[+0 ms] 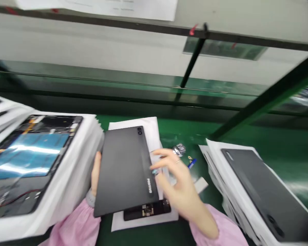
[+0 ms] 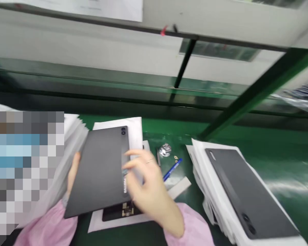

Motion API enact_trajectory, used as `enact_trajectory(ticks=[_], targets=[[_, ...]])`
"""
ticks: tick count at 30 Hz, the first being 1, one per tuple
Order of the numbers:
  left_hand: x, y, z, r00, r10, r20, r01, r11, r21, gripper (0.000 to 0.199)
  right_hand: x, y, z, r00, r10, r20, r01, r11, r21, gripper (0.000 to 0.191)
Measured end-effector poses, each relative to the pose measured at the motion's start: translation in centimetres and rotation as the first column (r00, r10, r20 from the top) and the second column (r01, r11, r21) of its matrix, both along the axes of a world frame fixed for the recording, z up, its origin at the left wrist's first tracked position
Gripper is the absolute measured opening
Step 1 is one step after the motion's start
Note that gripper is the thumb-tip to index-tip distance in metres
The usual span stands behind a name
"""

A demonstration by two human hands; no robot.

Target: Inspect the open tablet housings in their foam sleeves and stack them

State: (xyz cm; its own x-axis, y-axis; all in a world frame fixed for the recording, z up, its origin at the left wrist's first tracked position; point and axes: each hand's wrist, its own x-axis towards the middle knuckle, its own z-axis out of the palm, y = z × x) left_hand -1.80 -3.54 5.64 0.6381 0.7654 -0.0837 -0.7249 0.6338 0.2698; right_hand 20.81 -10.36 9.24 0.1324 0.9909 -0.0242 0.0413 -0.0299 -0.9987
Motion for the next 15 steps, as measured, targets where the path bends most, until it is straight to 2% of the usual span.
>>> enact_trajectory(ticks=[1, 3, 7, 9, 13, 15], targets=[[-0.2, 0.4, -0.4, 0.996, -0.007, 0.086, 0.003, 0.999, 0.047, 0.075, 0.7, 0.9, -0.6, 0.996, -0.008, -0.087, 0.001, 0.997, -0.074, 0.031], [-0.2, 1.1, -0.7, 0.994, 0.0, 0.109, -0.003, 1.0, 0.03, 0.077, 1.3, 2.6, -1.6, 0.988, 0.03, -0.154, -0.049, 0.991, -0.124, 0.034], [0.5, 1.3, -0.3, 0.999, 0.037, -0.014, -0.038, 0.996, -0.086, 0.076, 0.9, 4.0, -3.1, 0.97, 0.101, -0.222, -0.139, 0.977, -0.161, 0.038], [0.9, 1.1, 0.0, 0.997, 0.051, -0.053, -0.056, 0.994, -0.098, 0.076, 0.6, 3.7, -3.3, 0.95, 0.119, -0.29, -0.188, 0.957, -0.223, 0.039], [1.4, 1.0, 0.1, 0.998, 0.007, -0.067, -0.011, 0.997, -0.072, 0.082, 0.5, 3.2, -2.9, 0.859, 0.224, -0.461, -0.39, 0.868, -0.307, 0.034], [1.5, 1.2, 0.0, 0.992, 0.03, -0.126, -0.042, 0.994, -0.096, 0.076, 0.7, 3.4, -2.8, 0.839, 0.196, -0.508, -0.391, 0.867, -0.31, 0.033]])
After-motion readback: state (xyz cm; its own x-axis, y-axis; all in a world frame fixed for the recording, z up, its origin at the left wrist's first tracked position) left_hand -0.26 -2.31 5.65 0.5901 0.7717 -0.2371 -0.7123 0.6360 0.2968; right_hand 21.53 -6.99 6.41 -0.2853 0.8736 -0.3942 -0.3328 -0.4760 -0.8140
